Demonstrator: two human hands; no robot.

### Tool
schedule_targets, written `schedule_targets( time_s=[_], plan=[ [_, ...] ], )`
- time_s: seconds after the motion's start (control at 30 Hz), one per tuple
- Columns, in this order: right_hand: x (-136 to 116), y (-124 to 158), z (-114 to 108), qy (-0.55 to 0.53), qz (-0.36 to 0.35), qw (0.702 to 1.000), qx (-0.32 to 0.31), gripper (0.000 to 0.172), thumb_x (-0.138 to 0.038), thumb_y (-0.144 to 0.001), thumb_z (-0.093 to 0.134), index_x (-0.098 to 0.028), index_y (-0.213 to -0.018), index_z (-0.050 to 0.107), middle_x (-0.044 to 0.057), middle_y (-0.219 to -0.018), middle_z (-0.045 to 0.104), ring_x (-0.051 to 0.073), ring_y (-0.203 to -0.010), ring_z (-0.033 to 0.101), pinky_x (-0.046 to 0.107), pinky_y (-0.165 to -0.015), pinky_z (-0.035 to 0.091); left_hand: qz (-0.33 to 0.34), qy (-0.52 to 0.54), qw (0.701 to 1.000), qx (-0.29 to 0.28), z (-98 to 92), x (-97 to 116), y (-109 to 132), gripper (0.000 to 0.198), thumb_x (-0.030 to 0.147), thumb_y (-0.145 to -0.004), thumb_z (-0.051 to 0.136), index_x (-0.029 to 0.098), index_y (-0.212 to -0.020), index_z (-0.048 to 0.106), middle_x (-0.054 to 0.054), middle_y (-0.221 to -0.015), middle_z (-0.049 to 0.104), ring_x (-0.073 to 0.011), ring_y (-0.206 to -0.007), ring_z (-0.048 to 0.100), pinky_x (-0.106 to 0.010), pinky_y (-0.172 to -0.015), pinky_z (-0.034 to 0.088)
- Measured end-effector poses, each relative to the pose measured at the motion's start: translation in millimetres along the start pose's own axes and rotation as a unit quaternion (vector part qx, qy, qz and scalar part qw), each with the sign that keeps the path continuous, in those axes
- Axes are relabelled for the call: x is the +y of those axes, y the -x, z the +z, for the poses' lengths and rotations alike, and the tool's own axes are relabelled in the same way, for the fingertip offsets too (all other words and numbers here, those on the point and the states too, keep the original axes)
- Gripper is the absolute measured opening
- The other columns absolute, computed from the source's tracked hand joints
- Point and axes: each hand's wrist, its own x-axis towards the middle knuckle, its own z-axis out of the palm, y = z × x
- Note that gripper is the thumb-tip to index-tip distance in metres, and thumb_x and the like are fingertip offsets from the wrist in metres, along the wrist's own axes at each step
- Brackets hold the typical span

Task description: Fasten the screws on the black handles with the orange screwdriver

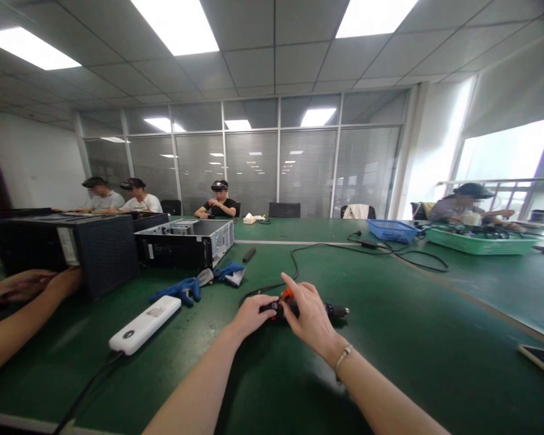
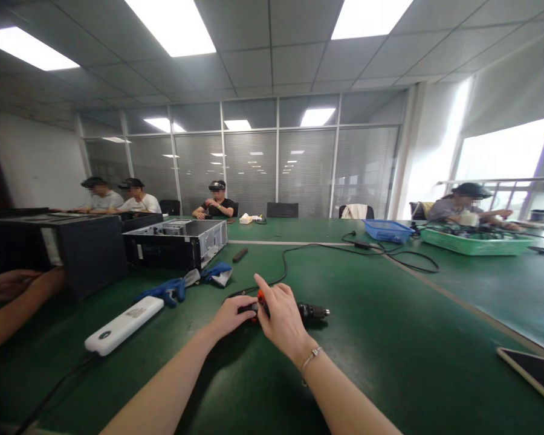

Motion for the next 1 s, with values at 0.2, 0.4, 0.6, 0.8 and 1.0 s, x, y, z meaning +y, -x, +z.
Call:
schedule_targets(
  time_s=[0.2,0.4,0.6,0.8,1.0],
  plan=[
    [7.8,1.1,0.9,0.036,-0.003,0.999,0.034,0.051,-0.024,-0.091,0.049,-0.019,-0.139,0.034,0.003,-0.083,0.062,0.018,-0.075,0.058,0.041,-0.086,0.044,0.043,-0.005,0.999,-0.029,0.4,13.2,2.4,0.025,0.025,-0.084,0.061,0.023,-0.107,0.069,0.0,-0.103,0.071,-0.018,-0.093,0.064,-0.026,-0.088,0.045],
    [19.5,-1.9,-2.4,0.021,0.049,0.987,0.152,0.049,-0.027,-0.089,0.053,-0.021,-0.136,0.038,0.005,-0.091,0.065,0.019,-0.081,0.06,0.04,-0.085,0.046,0.069,-0.044,0.996,-0.036,8.2,18.0,0.8,0.032,0.027,-0.085,0.061,0.023,-0.117,0.064,-0.002,-0.109,0.068,-0.0188,-0.099,0.063,-0.026,-0.09,0.044],
    [25.8,-0.2,-0.2,0.005,0.11,0.981,0.161,0.045,-0.03,-0.089,0.054,-0.02,-0.131,0.043,0.006,-0.094,0.065,0.02,-0.083,0.059,0.04,-0.083,0.047,0.077,-0.061,0.995,-0.032,10.3,16.1,0.6,0.034,0.026,-0.086,0.06,0.022,-0.12,0.062,-0.003,-0.113,0.067,-0.0187,-0.104,0.061,-0.027,-0.096,0.042],
    [31.1,4.2,8.0,-0.024,0.147,0.979,0.139,0.046,-0.03,-0.088,0.055,-0.021,-0.131,0.043,0.005,-0.093,0.064,0.021,-0.086,0.058,0.04,-0.084,0.047,0.071,-0.079,0.994,-0.036,9.5,19.5,1.2,0.034,0.028,-0.086,0.061,0.023,-0.12,0.061,-0.003,-0.115,0.067,-0.0194,-0.105,0.061,-0.029,-0.095,0.042],
    [31.5,2.3,2.5,-0.022,0.175,0.972,0.155,0.05,-0.032,-0.087,0.055,-0.023,-0.135,0.041,0.005,-0.093,0.064,0.021,-0.086,0.057,0.039,-0.083,0.046,0.069,-0.107,0.991,-0.042,6.8,21.4,1.8,0.033,0.029,-0.085,0.062,0.025,-0.117,0.062,-0.001,-0.115,0.067,-0.0199,-0.104,0.062,-0.028,-0.094,0.043]
  ],
)
